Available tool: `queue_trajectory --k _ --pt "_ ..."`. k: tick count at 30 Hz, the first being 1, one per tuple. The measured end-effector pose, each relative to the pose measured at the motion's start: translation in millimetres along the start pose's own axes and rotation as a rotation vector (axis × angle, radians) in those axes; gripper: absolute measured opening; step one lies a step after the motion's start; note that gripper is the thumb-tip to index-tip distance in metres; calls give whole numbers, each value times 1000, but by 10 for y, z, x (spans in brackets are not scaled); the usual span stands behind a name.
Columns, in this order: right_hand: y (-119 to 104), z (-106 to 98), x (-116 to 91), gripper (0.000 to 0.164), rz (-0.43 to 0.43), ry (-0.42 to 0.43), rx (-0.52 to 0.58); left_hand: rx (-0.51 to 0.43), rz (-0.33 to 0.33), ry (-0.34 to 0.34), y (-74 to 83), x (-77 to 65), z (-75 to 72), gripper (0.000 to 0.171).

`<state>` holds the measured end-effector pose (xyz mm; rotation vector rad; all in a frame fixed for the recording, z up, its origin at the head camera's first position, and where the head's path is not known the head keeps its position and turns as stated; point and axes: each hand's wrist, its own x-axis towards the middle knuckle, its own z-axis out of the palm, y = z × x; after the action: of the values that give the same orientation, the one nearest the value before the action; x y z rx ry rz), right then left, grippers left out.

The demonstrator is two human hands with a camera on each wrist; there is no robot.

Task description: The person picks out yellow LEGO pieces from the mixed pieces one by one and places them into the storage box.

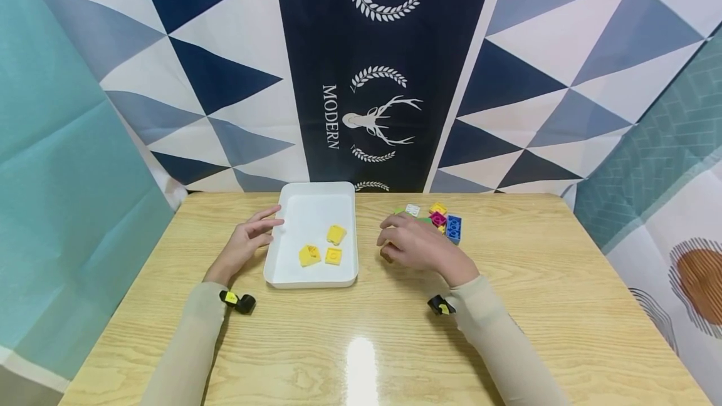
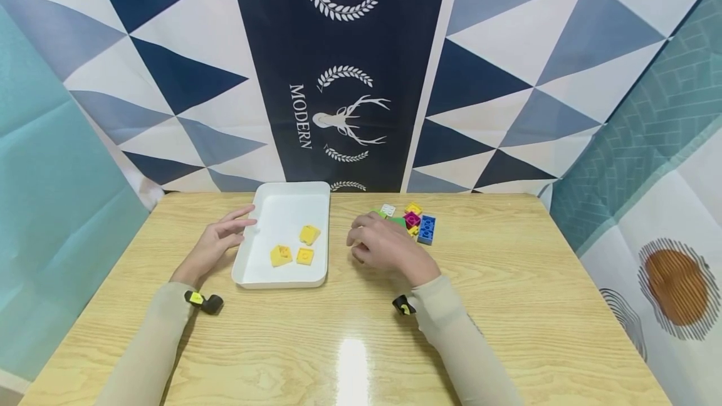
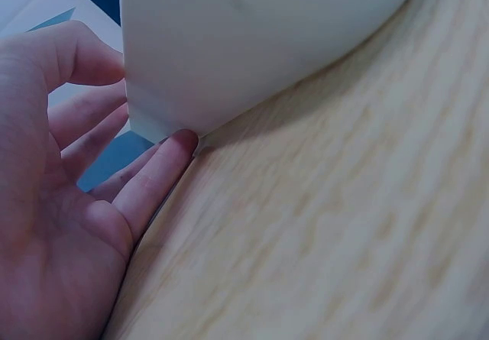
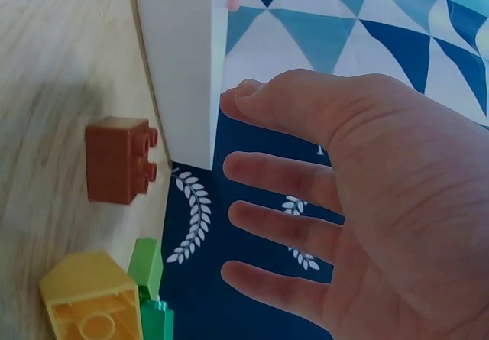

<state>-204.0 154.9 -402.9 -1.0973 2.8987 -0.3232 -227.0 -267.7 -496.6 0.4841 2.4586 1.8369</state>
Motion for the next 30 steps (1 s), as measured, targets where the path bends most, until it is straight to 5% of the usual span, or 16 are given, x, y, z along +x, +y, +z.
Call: queue_trajectory --k 16,30 --pt "189 -200 -161 16 28 88 25 1 -6 -6 0 -4 -9 39" --pt "289 -226 -212 23 119 -63 88 -2 -10 -5 -12 4 -14 40"
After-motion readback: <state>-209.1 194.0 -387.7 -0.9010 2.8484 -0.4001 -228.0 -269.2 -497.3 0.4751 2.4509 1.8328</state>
